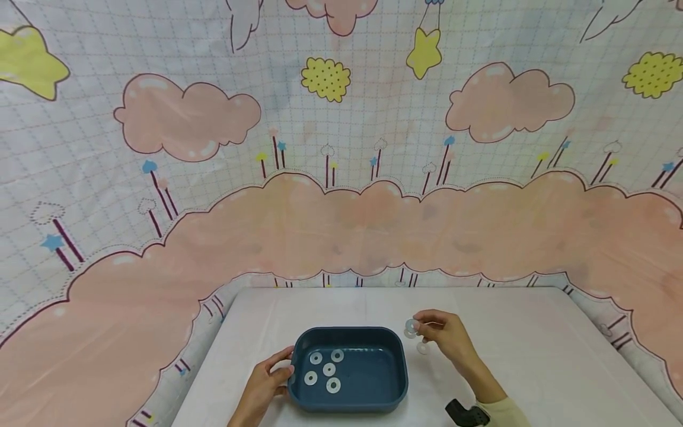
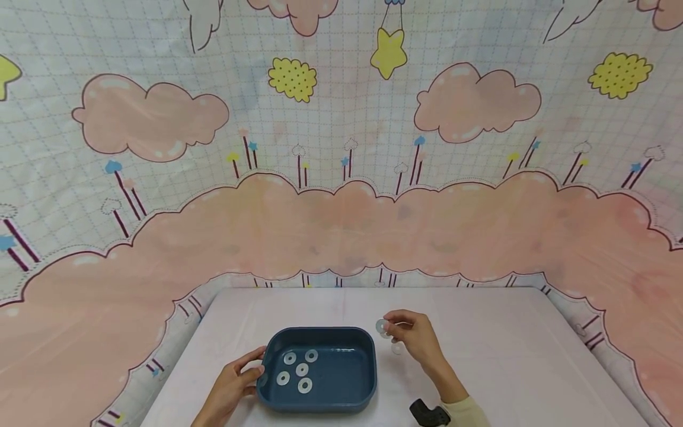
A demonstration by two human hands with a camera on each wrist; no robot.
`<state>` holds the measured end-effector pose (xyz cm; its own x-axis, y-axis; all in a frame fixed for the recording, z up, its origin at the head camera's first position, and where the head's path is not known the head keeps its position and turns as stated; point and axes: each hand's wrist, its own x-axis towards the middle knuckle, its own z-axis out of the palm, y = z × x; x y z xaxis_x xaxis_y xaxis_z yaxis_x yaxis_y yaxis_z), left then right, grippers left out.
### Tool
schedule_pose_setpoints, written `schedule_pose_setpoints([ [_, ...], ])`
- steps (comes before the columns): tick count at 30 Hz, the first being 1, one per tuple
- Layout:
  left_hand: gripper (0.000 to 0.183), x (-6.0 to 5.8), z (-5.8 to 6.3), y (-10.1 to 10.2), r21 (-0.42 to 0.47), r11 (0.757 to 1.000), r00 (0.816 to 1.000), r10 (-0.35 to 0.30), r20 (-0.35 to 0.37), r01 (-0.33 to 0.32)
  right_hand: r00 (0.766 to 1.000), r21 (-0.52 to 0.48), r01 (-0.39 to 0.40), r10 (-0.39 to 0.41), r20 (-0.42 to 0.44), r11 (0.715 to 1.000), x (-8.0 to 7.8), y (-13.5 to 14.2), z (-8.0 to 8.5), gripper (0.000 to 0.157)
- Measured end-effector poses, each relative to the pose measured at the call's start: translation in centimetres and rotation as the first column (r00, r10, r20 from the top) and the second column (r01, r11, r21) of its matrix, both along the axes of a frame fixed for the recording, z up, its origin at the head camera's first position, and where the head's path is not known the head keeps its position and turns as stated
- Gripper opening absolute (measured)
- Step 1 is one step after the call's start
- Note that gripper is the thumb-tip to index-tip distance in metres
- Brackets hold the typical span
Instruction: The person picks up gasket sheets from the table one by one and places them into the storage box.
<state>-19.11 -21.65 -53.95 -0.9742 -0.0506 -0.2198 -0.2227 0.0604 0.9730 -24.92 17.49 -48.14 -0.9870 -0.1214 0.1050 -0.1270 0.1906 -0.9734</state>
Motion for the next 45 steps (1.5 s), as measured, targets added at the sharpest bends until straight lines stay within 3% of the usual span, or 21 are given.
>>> schedule_pose_setpoints([
  [9,0.052,-0.1,-0.1,-0.1,-0.003,1.000,1.000,0.003,0.004,-0.003,0.998,-0.059,0.010,-0.006,0.059,0.998,0.2,-1.6,0.3,0.026],
  [24,0.052,0.1,0.3,0.1,0.006,1.000,0.999,-0.010,-0.031,0.010,0.984,-0.167,-0.126,0.145,0.101,0.978,0.4,-3.9,0.3,0.035],
  [34,0.051,-0.1,0.1,0.0,0.008,1.000,1.000,-0.003,-0.020,0.003,0.982,-0.149,-0.107,0.127,0.136,0.983,0.4,-5.8,-0.2,0.026],
  [45,0.051,0.0,0.2,0.1,0.016,1.000,1.000,-0.008,-0.028,0.008,0.970,-0.166,-0.170,0.195,0.145,0.971,0.5,-7.6,-0.9,0.028],
])
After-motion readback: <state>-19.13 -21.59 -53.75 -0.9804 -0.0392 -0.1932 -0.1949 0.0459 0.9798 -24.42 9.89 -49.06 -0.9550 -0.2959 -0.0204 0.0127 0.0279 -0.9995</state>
